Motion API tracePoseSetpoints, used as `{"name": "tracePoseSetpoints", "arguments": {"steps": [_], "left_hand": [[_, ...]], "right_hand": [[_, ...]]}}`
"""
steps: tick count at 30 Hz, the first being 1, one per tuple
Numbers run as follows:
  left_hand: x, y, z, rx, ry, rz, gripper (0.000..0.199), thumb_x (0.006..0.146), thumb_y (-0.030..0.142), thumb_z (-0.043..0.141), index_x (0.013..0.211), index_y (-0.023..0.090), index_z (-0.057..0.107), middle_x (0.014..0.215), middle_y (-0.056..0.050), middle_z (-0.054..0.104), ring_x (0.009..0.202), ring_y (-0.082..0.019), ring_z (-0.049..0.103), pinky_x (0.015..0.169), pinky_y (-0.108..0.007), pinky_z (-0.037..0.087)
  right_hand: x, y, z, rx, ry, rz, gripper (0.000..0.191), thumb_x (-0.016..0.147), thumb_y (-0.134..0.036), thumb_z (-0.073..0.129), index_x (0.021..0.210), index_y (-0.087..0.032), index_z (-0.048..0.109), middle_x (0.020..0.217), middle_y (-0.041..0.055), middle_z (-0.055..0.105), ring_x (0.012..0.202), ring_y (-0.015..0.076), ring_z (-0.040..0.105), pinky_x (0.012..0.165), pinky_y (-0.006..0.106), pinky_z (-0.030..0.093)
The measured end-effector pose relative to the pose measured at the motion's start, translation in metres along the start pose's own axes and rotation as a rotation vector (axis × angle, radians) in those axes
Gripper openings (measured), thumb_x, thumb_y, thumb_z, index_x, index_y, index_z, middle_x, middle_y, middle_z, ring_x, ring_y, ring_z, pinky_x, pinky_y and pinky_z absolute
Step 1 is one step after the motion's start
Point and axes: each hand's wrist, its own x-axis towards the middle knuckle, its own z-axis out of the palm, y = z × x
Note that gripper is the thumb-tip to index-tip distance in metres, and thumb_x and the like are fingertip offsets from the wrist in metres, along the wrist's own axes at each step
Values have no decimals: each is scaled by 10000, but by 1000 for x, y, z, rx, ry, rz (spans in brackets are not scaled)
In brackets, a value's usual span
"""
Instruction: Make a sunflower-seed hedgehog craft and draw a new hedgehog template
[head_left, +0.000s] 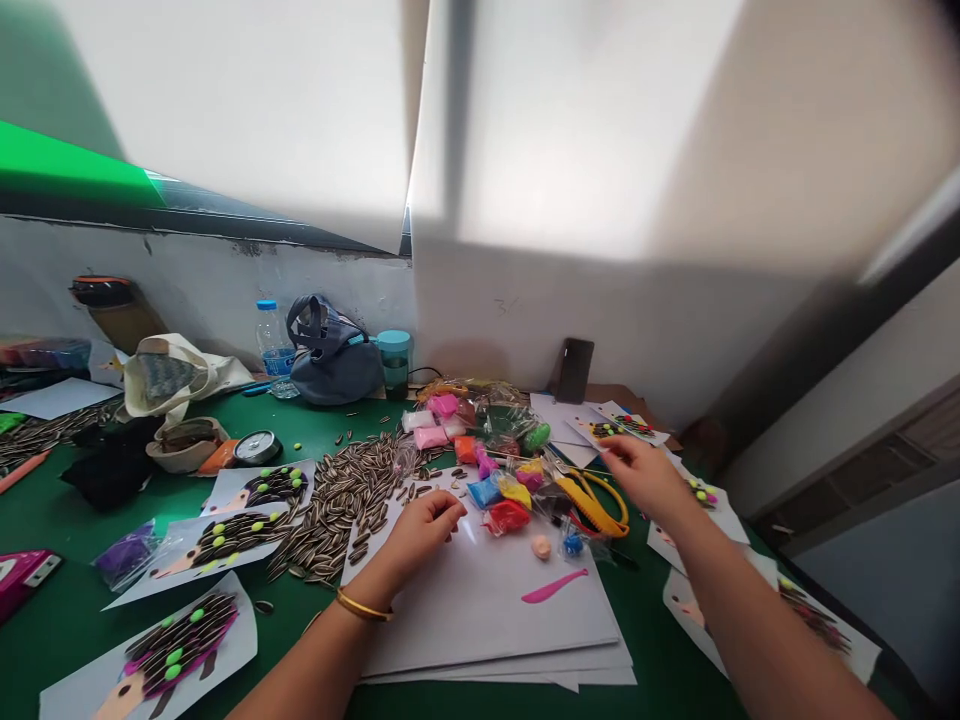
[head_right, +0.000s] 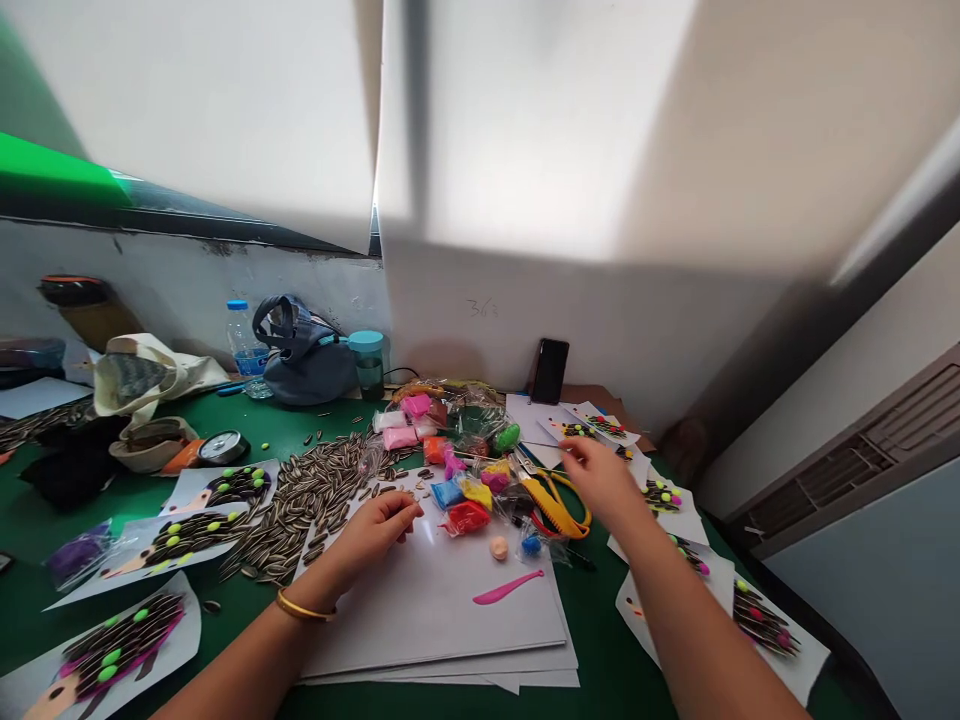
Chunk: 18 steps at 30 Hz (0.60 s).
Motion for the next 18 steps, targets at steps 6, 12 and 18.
{"name": "tracePoseSetpoints", "arguments": {"steps": [6,12,18], "left_hand": [[-2,-2,1,86,-1,61,274,808,436,563,702,191,625,637,3,574,616,-173,541,596,-268,404],[-3,-2,4,245,32,162,243,857,370,545,728,197,655,740,-38,649,725,-206,580,667,-291,423],[-16,7,13,285,151,386,176,895,282,560,1045,232,638,995,-53,633,863,-193,601,819,-340,476]], "right_hand": [[-50,-81,56,-285,-206,-409,251,891,-267,539,1087,-252,695,1061,62,676,995,231,597,825,317,421],[-45,-85,82,-437,-139,-379,192,919,-257,517,947,-214,702,1009,95,652,985,251,569,827,343,391],[-62,-85,81,-171,17,-510,150,909,-211,529,877,-205,675,963,72,628,939,221,560,828,330,411]]}}
